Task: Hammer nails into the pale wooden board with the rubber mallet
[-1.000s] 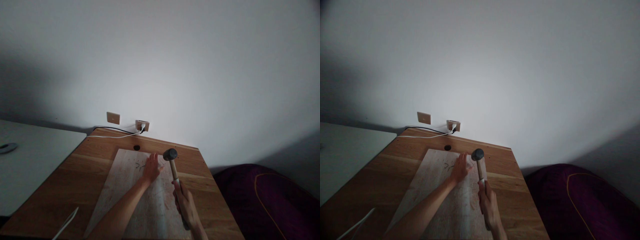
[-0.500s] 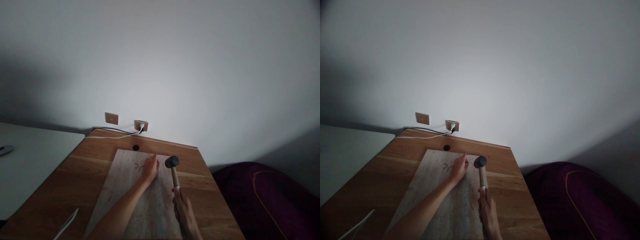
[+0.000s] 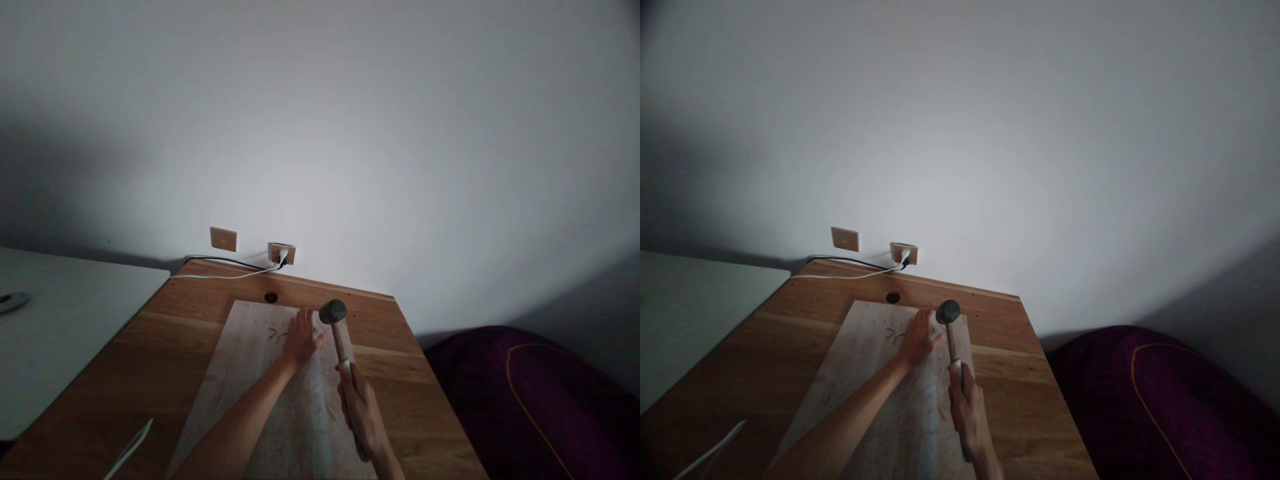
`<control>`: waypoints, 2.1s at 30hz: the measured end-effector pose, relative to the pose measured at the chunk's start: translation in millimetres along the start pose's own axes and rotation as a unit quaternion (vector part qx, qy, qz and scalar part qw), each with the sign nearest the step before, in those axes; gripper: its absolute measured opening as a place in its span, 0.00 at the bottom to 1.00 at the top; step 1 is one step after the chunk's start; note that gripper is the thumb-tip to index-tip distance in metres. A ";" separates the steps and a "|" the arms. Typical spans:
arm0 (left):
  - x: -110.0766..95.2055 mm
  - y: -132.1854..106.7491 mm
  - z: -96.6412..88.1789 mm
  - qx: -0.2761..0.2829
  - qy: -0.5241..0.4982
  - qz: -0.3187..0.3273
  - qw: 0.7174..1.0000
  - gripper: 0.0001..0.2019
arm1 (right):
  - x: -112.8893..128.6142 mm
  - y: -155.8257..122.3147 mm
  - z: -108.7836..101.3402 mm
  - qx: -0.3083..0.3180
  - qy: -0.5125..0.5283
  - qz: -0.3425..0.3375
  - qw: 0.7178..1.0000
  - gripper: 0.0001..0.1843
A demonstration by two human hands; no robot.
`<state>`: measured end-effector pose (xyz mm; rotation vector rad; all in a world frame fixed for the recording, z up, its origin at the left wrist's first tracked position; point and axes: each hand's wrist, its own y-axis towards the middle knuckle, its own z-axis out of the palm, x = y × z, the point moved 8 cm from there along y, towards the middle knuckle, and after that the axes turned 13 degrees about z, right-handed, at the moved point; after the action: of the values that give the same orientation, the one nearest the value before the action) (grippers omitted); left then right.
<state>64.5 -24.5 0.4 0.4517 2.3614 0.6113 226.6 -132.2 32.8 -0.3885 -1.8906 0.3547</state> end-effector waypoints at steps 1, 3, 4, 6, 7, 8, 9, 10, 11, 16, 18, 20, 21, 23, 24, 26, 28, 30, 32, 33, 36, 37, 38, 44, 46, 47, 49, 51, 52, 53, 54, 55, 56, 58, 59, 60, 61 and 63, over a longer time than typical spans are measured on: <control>-1.6 0.7 -1.1 0.001 -0.003 0.007 1.000 0.31 | -0.8 2.5 3.3 0.001 -0.018 -0.004 1.000 0.37; -3.5 2.1 -2.4 0.011 -0.001 0.015 1.000 0.30 | -8.3 6.9 8.1 -0.003 -0.040 0.001 0.999 0.39; -3.6 2.6 -3.1 0.013 0.001 0.017 1.000 0.31 | -13.8 7.9 9.1 -0.005 -0.041 0.007 0.999 0.39; -3.2 3.2 -3.3 0.019 0.004 0.017 1.000 0.31 | -25.3 6.8 7.3 -0.011 -0.021 0.024 0.999 0.39; -3.3 3.5 -2.9 0.023 0.005 0.019 1.000 0.31 | -31.0 4.9 5.0 -0.014 -0.005 0.033 0.999 0.40; -3.6 3.9 -2.6 0.025 0.006 0.022 0.999 0.30 | -36.6 2.6 2.4 -0.015 0.010 0.043 0.999 0.40; -4.1 4.5 -2.7 0.025 0.007 0.025 0.999 0.29 | -41.7 0.1 -0.1 -0.015 0.023 0.052 0.998 0.40; -4.7 5.2 -3.2 0.022 0.008 0.027 0.999 0.28 | -46.6 -2.1 -2.8 -0.016 0.032 0.060 0.998 0.41; -5.1 6.1 -4.0 0.018 0.007 0.027 0.999 0.27 | -51.5 -3.7 -5.2 -0.019 0.037 0.067 0.997 0.41; -3.1 9.1 -7.1 0.002 -0.023 0.013 1.000 0.21 | -69.9 -2.9 -9.4 -0.025 0.029 0.089 0.995 0.44; -1.9 8.9 -5.6 0.004 -0.039 0.013 0.999 0.19 | -67.8 -1.8 -8.1 -0.016 0.028 0.090 0.995 0.43; -1.6 8.0 -2.9 0.009 -0.052 0.020 0.998 0.20 | -57.1 -2.0 -7.9 -0.012 0.026 0.083 0.996 0.43; -1.7 7.4 -1.8 0.010 -0.053 0.024 0.998 0.21 | -49.1 -2.6 -7.9 -0.010 0.026 0.076 0.997 0.43; -2.2 6.0 -0.9 0.005 -0.044 0.030 0.999 0.25 | -30.3 -3.6 -7.1 -0.005 0.033 0.051 0.998 0.41; -2.2 5.3 -1.6 -0.002 -0.038 0.029 0.999 0.27 | -21.2 -3.5 -5.8 -0.001 0.034 0.037 0.999 0.40; -2.4 4.0 -4.2 -0.021 -0.031 0.026 0.999 0.32 | -8.4 -1.2 -2.0 0.002 0.028 0.023 0.999 0.38; -4.1 3.4 -6.6 -0.035 -0.039 0.031 0.998 0.35 | -3.4 3.3 3.8 0.003 0.009 0.021 1.000 0.38; -5.9 3.2 -8.3 -0.039 -0.046 0.041 0.997 0.37 | -5.4 7.1 9.4 0.006 -0.006 0.028 1.000 0.38; -7.3 3.6 -9.1 -0.035 -0.042 0.049 0.997 0.38 | -13.9 7.2 10.8 0.000 -0.001 0.047 0.999 0.38; -8.4 4.0 -9.1 -0.031 -0.038 0.055 0.997 0.39 | -20.1 5.3 9.6 -0.005 0.010 0.060 0.998 0.39; -14.9 6.3 -9.0 -0.016 -0.027 0.083 0.996 0.41 | -42.7 -6.2 1.2 -0.021 0.063 0.103 0.992 0.44; -17.9 7.0 -9.5 -0.013 -0.025 0.091 0.995 0.42 | -50.1 -10.7 -1.7 -0.024 0.078 0.114 0.990 0.45; -21.0 7.3 -10.5 -0.012 -0.025 0.098 0.995 0.43 | -57.1 -14.8 -4.4 -0.025 0.088 0.122 0.988 0.46; -38.8 1.9 -34.1 0.024 -0.069 0.167 0.983 0.39 | -83.9 -23.6 -16.8 -0.052 0.109 0.118 0.986 0.41; -31.9 2.9 -50.3 0.056 -0.060 0.171 0.982 0.28 | -89.5 -22.2 -15.6 -0.042 0.122 0.132 0.983 0.40; -25.2 4.7 -58.8 0.077 -0.046 0.167 0.982 0.22 | -91.5 -21.6 -14.6 -0.038 0.129 0.142 0.981 0.41; -8.8 9.5 -75.4 0.118 0.001 0.150 0.982 0.16 | -93.6 -21.1 -12.3 -0.030 0.138 0.162 0.977 0.42; 5.9 13.2 -87.4 0.158 0.047 0.134 0.977 0.14 | -93.2 -21.8 -11.7 -0.030 0.150 0.173 0.973 0.42; 10.9 13.7 -90.7 0.177 0.066 0.130 0.973 0.14 | -92.5 -22.4 -11.5 -0.030 0.157 0.175 0.971 0.42; 13.7 13.3 -92.0 0.196 0.082 0.130 0.969 0.13 | -92.0 -23.1 -11.5 -0.030 0.163 0.177 0.970 0.41; 14.6 12.2 -91.6 0.212 0.095 0.132 0.964 0.12 | -91.7 -23.7 -11.5 -0.028 0.166 0.180 0.969 0.41; 14.1 10.7 -90.0 0.225 0.106 0.135 0.959 0.12 | -91.8 -24.1 -11.8 -0.029 0.166 0.183 0.968 0.41; 12.7 9.1 -87.8 0.234 0.115 0.138 0.955 0.11 | -91.9 -24.4 -11.8 -0.029 0.163 0.187 0.968 0.41; 9.2 7.0 -82.9 0.241 0.128 0.138 0.952 0.11 | -91.1 -24.2 -12.3 -0.029 0.155 0.188 0.969 0.41; 7.6 6.4 -80.6 0.241 0.131 0.137 0.952 0.10 | -90.2 -24.0 -12.4 -0.029 0.152 0.187 0.970 0.42; 6.3 6.0 -78.2 0.242 0.133 0.137 0.951 0.10 | -88.9 -23.8 -12.4 -0.028 0.152 0.184 0.971 0.42; 5.3 5.6 -75.8 0.243 0.132 0.137 0.951 0.10 | -87.4 -23.9 -12.4 -0.028 0.153 0.182 0.971 0.42; 5.9 4.4 -71.8 0.242 0.127 0.136 0.952 0.12 | -85.0 -24.5 -12.3 -0.029 0.151 0.182 0.971 0.42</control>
<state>13.2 -40.2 48.7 0.9805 2.7198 0.2039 263.6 -190.2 -24.1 -0.7894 -1.5310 0.4573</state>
